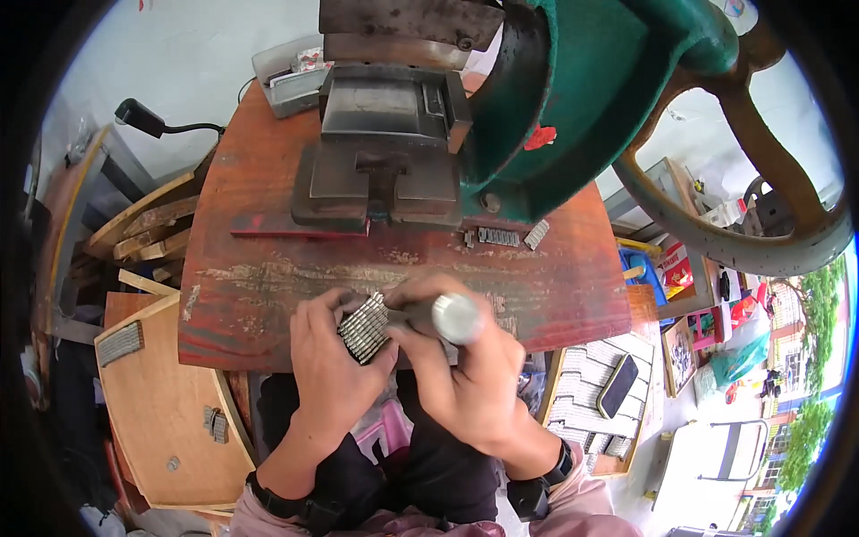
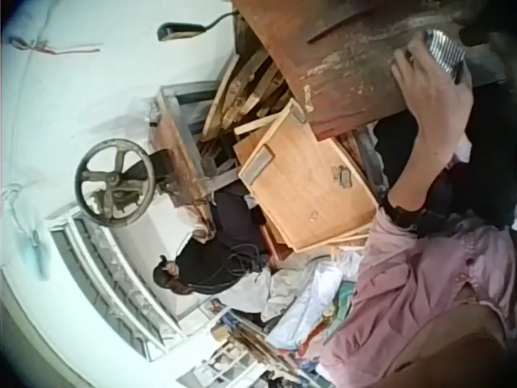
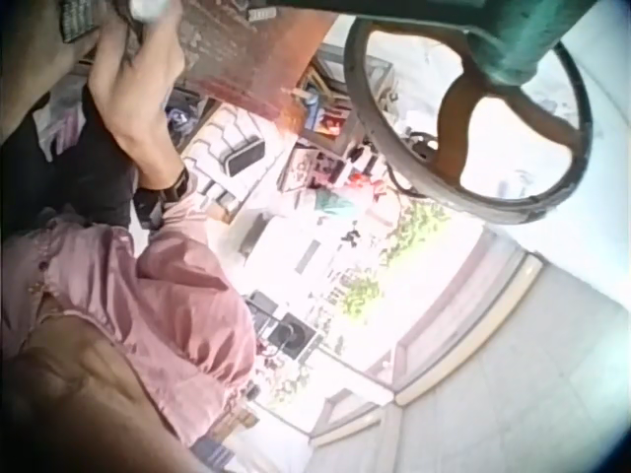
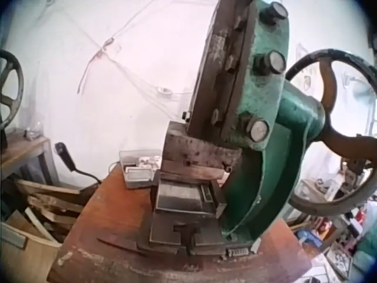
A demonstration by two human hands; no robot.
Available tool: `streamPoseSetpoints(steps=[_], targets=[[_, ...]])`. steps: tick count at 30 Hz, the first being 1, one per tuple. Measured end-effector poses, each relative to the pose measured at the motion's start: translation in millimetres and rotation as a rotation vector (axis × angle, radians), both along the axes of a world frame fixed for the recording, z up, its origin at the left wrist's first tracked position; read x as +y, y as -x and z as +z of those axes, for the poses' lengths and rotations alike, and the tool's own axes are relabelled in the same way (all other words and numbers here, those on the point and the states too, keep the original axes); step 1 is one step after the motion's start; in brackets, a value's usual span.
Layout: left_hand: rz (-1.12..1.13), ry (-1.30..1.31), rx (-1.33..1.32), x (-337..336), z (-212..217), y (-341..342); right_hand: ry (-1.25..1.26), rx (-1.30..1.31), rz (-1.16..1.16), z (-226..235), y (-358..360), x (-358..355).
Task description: Operating a manual press machine to stamp or process small metal components.
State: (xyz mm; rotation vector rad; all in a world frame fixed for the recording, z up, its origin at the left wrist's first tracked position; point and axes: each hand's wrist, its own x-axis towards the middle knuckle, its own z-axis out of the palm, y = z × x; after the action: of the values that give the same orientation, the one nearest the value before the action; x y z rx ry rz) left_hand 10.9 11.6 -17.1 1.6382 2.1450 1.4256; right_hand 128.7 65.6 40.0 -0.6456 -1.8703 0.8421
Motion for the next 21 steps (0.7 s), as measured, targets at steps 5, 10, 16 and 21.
streamPoseSetpoints(steps=[5, 10, 16, 21], targets=[[-0.015, -0.021, 0.011, 1, 2, 1, 0.01, -0.292, -0.007, -22, -6, -1], [0.003, -0.009, 0.006, 1, 1, 0, -0.086, 0.002, 0.007, 2, -1, 5], [-0.005, -0.046, 0.03, 2, 0, 0, 0.027, -0.31, -0.056, -14, 6, 1], [0.007, -0.003, -0.015, 0, 2, 0, -0.05, 0.012, -0.024, 1, 6, 7]])
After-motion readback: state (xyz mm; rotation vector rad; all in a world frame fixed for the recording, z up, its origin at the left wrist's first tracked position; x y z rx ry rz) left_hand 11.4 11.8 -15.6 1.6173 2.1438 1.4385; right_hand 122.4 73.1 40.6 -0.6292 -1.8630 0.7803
